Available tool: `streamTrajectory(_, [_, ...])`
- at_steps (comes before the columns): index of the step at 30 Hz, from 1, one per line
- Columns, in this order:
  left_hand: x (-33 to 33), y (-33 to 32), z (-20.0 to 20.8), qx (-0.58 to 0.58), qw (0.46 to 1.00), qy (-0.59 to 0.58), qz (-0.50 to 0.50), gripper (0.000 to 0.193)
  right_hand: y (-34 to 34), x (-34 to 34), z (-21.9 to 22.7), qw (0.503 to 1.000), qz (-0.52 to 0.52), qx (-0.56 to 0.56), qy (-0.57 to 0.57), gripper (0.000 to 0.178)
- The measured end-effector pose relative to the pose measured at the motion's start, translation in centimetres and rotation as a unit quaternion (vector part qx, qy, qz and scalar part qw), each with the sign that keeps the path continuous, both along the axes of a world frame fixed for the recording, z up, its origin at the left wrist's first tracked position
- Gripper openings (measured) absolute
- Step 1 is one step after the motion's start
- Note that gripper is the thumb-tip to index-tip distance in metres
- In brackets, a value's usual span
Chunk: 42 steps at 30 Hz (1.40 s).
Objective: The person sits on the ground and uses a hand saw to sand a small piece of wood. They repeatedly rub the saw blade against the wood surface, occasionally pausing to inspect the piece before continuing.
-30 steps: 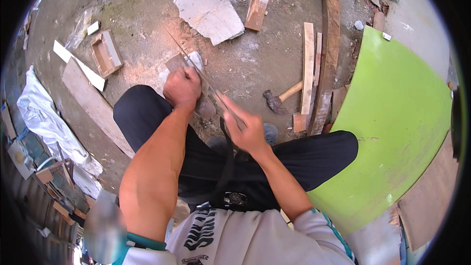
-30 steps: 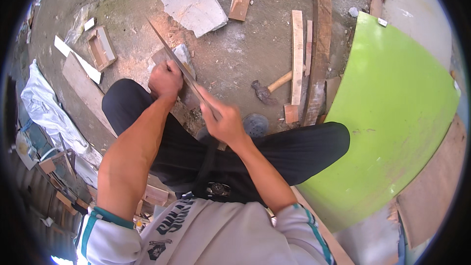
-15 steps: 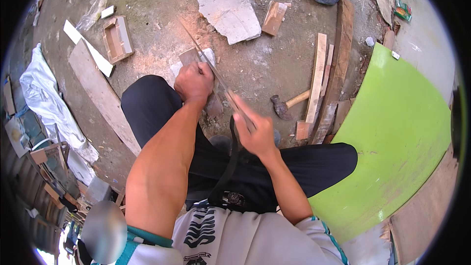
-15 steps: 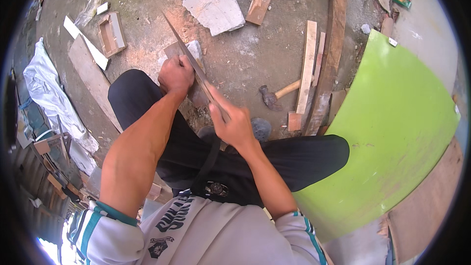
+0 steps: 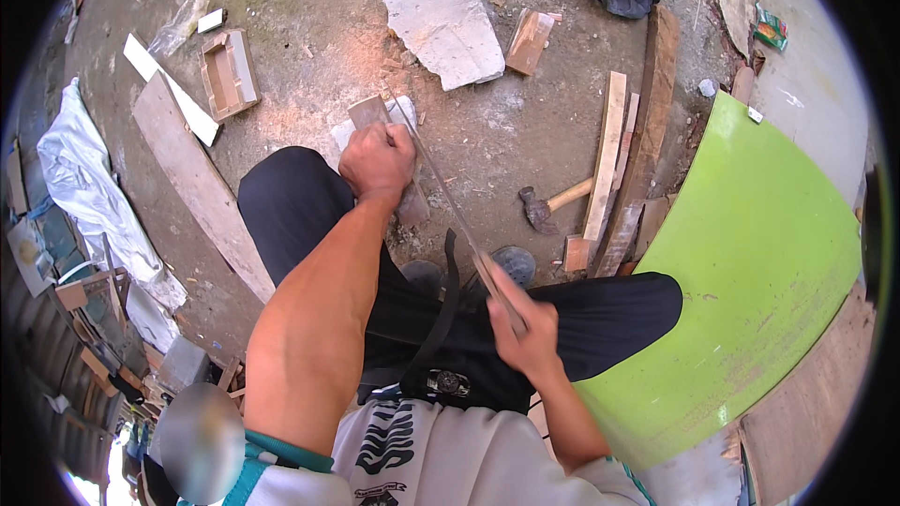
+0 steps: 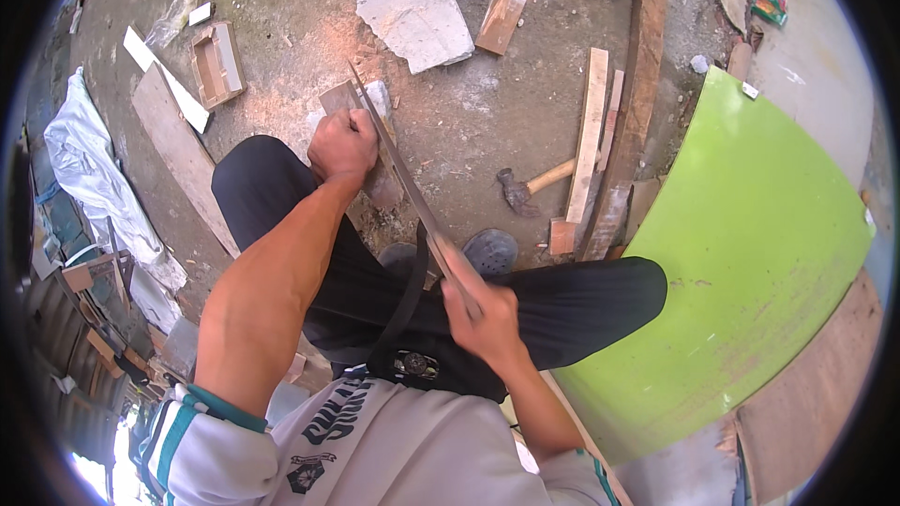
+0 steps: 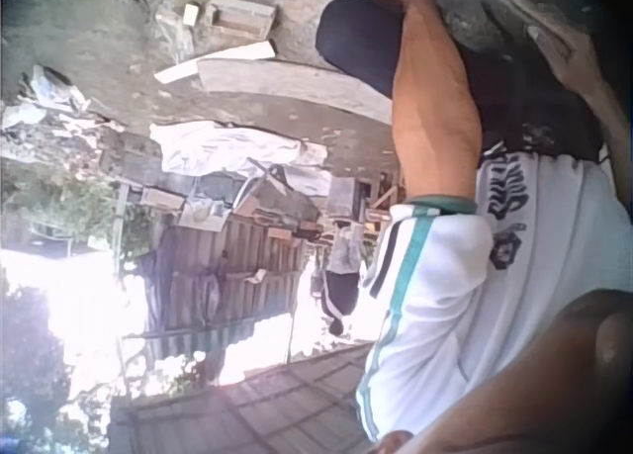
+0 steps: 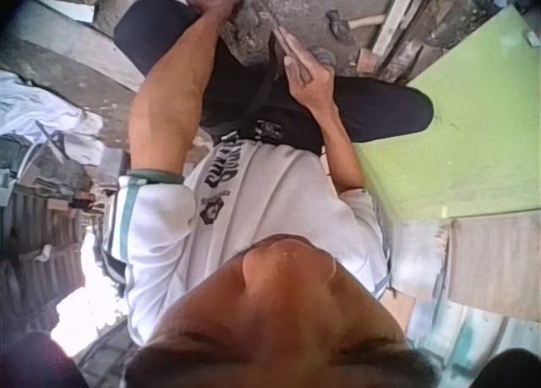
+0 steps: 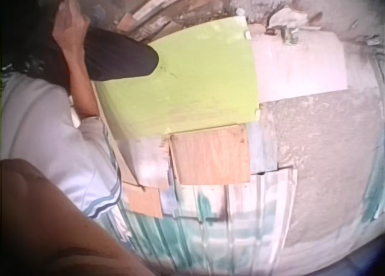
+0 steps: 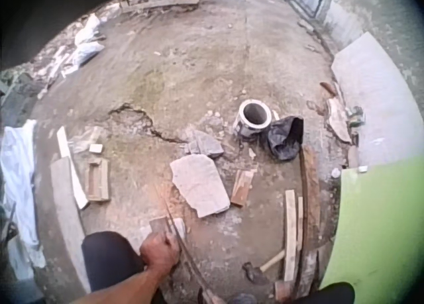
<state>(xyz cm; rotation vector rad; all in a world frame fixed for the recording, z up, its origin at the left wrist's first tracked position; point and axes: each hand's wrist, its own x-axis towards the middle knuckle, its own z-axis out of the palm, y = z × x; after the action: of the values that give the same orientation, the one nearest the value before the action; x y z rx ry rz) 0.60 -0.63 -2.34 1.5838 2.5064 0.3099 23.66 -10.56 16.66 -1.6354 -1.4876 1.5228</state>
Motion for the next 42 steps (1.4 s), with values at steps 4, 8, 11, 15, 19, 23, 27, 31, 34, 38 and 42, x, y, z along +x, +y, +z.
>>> streamTrajectory(4, [0.9,0.7,0.3,0.008,1.000,-0.005,0.000,0.028,-1.5,0.9,1.5,1.000,-0.024,0.008,0.015,0.042])
streamTrajectory(8, [1.5,0.6,0.4,-0.009,1.000,0.002,-0.004,0.029,6.4,-4.7,-8.2,0.999,-0.030,-0.002,0.040,0.044])
streamTrajectory(11, [0.5,0.0,-0.1,-0.022,1.000,0.013,-0.006,0.029,4.3,-3.0,-3.4,1.000,-0.006,0.007,0.011,0.042])
streamTrajectory(15, [1.0,0.7,0.5,-0.018,1.000,-0.011,-0.016,0.032,-2.3,1.0,2.6,0.997,-0.075,0.005,0.012,0.040])
streamTrajectory(19, [1.2,1.1,1.6,-0.032,0.999,-0.029,0.002,0.040,5.1,-4.0,-5.4,0.999,-0.020,-0.018,0.018,0.044])
streamTrajectory(23, [0.9,0.6,1.2,-0.061,0.998,-0.028,-0.007,0.044,4.8,-3.4,-4.4,1.000,-0.007,-0.011,0.022,0.044])
streamTrajectory(27, [0.6,0.7,1.1,-0.036,0.999,-0.028,-0.016,0.043,-2.1,0.9,3.2,0.999,-0.046,0.001,0.002,0.041])
streamTrajectory(31, [1.2,1.1,0.8,-0.040,0.999,-0.022,-0.014,0.042,3.9,-3.1,-4.5,0.999,-0.035,-0.029,0.015,0.041])
streamTrajectory(34, [0.9,1.0,0.9,-0.028,0.999,-0.018,-0.018,0.042,5.7,-4.5,-7.1,0.999,-0.020,0.000,0.027,0.041])
streamTrajectory(38, [0.6,0.6,1.3,-0.012,0.999,-0.018,-0.027,0.041,-2.0,-0.5,-1.5,0.998,-0.043,0.036,0.023,0.040])
streamTrajectory(42, [0.7,0.9,1.2,-0.020,0.999,-0.021,-0.027,0.040,-2.3,-0.9,-4.3,0.998,-0.047,0.032,0.042,0.040])
